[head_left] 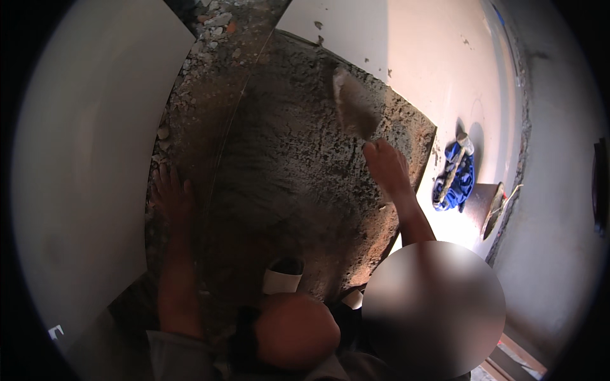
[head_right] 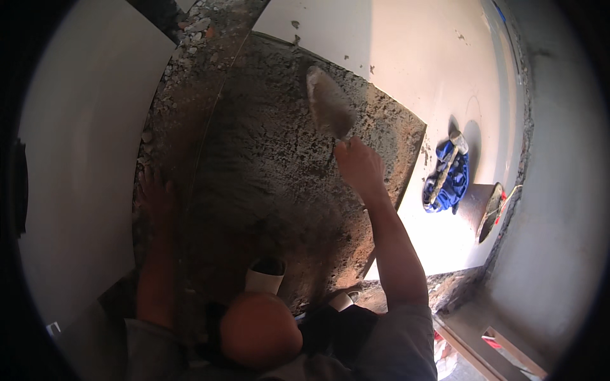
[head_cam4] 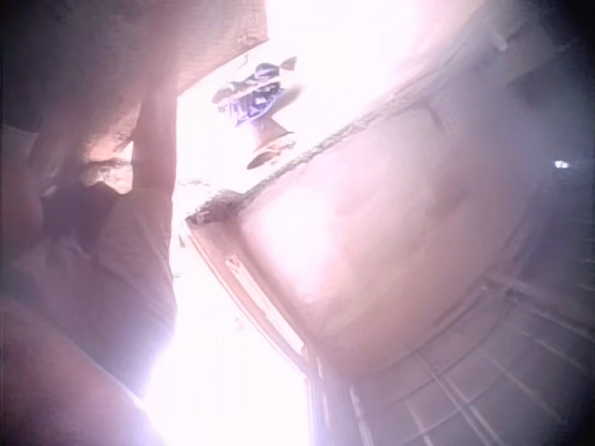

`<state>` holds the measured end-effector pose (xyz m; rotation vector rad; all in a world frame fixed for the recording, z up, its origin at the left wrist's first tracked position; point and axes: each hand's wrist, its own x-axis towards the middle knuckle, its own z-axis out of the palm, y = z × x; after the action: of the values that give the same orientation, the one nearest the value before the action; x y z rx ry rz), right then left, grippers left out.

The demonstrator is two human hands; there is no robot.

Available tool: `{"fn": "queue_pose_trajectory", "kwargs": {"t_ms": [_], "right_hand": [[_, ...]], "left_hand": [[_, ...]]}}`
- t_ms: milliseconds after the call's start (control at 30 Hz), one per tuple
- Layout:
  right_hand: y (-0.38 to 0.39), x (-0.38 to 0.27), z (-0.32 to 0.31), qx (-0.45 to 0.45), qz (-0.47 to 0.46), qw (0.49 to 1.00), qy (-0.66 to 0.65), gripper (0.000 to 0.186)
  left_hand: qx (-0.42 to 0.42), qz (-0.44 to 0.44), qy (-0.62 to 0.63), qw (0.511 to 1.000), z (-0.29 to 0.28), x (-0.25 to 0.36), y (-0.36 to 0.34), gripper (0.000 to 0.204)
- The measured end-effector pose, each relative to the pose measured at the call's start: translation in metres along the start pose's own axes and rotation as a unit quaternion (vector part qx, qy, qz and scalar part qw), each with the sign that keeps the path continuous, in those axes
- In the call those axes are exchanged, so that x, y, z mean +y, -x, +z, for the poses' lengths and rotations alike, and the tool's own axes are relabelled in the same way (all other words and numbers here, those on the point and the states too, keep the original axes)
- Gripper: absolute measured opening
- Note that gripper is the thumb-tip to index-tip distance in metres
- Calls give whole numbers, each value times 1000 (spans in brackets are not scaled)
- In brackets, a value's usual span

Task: The person kneels on the floor and installs large white tiles. They use a rubber mallet to tap the tiles into place and a trowel to spread mortar on the floor before positioning each tile.

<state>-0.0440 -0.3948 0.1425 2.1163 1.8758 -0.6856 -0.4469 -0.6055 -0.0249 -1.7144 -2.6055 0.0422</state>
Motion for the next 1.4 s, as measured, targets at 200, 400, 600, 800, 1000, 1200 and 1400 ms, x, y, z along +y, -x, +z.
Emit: {"fn": "queue_pose_trajectory", "kwargs": {"t_ms": [200, 400, 600, 800, 1000, 1200, 1400], "right_hand": [[-57, -68, -11, 65, -50, 991, 107, 35], [-99, -53, 6, 48, -88, 979, 177, 29], [-40, 27, -4, 47, -51, 984, 166, 27], [-89, -40, 10, 5, -45, 999, 22, 31], [-29, -15, 34, -71, -67, 993, 72, 38], [-4, 29, 18, 25, 74, 985, -152, 35], [18, -62, 70, -129, -149, 979, -61, 36]], "left_hand": [[4, -7, 20, 1000, -5, 3, -1, 54], [54, -1, 27, 998, 0, 5, -1, 49], [55, 2, 28, 998, 1, 4, 1, 49], [24, -3, 30, 999, -1, 2, 2, 50], [30, -4, 25, 999, -3, 5, 0, 50], [56, 0, 29, 998, 1, 5, 0, 49], [73, 8, 5, 997, 4, 4, 0, 49]]}}
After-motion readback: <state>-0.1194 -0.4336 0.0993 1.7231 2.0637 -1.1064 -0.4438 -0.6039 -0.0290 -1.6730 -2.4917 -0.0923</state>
